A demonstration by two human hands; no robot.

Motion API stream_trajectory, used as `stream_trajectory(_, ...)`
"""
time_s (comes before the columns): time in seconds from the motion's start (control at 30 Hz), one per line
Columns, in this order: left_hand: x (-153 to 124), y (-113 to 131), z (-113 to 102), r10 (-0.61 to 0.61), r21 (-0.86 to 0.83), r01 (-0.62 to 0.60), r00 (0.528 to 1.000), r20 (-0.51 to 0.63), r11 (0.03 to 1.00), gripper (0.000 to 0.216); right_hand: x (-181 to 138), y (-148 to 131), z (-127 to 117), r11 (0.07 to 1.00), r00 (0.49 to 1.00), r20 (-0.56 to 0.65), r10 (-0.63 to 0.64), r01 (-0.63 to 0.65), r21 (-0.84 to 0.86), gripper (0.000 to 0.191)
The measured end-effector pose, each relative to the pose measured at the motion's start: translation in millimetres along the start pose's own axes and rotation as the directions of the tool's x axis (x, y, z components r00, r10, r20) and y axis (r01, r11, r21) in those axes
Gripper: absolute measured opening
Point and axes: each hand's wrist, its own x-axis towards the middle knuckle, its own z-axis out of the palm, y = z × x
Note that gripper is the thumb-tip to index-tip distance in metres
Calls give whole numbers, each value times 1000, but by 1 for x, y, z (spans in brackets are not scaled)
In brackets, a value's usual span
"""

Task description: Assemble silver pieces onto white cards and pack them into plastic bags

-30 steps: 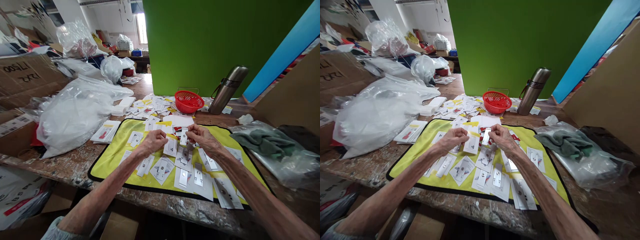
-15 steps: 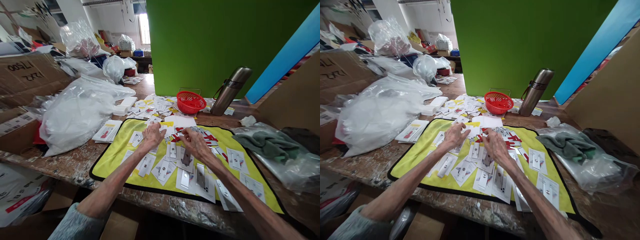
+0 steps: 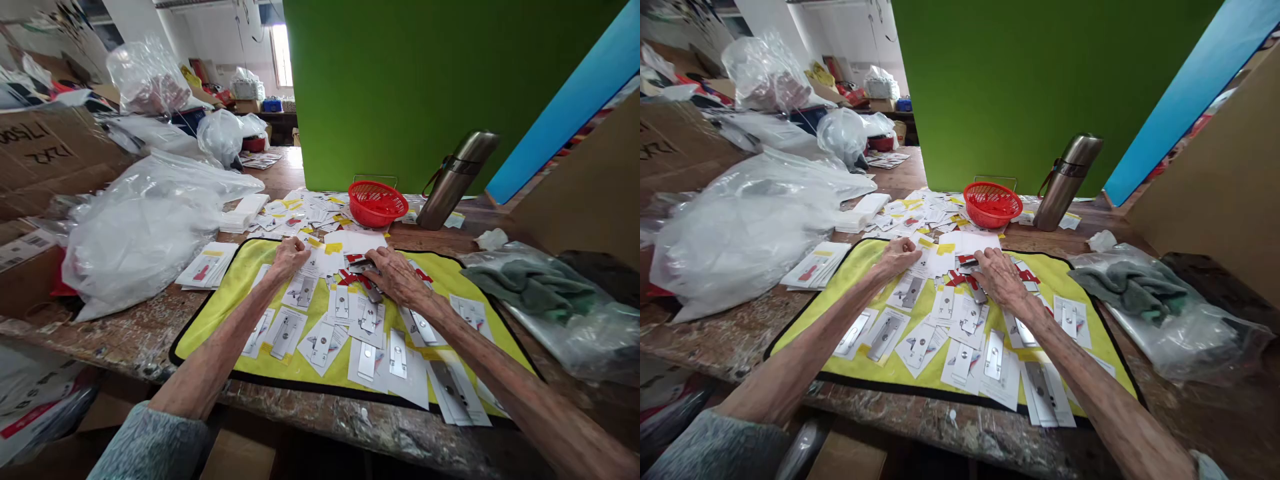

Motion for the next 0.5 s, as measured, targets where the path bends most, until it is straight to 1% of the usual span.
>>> stream_trajectory(0.07, -1, 0, -4, -2, -96, -1, 1000, -30, 995, 7, 0, 0, -2, 995, 997, 26, -72, 74, -69, 16)
stream_trajectory(0.13, -3, 3, -9, -11, -187, 4, 999, -34, 982, 8, 0, 0, -3, 988, 992, 40, -117, 121, -97, 21)
stream_trajectory(0.23, -8, 9, -16, -14, -302, 17, 1000, 14, 953, 8, 1, 2, -2, 979, 983, 35, -179, 182, -97, 26)
stream_trajectory(0.3, -12, 16, -18, -10, -353, 32, 998, 63, 935, 10, 1, 4, -1, 978, 979, -1, -203, 202, -57, 27)
stream_trajectory(0.33, -14, 19, -18, -8, -372, 40, 996, 87, 927, 12, 1, 5, -1, 982, 981, -34, -190, 190, -7, 27)
stream_trajectory(0.37, -17, 23, -18, -6, -388, 48, 994, 109, 920, 13, 0, 6, 0, 986, 987, -72, -144, 149, 78, 27)
stream_trajectory(0.43, -21, 31, -13, -3, -411, 65, 989, 148, 909, 15, 0, 8, -2, 958, 992, -126, 16, 21, 286, 24)
stream_trajectory(0.5, -27, 40, -4, 6, -427, 78, 982, 191, 901, 15, -2, 13, -5, 899, 976, -137, 168, -95, 429, 18)
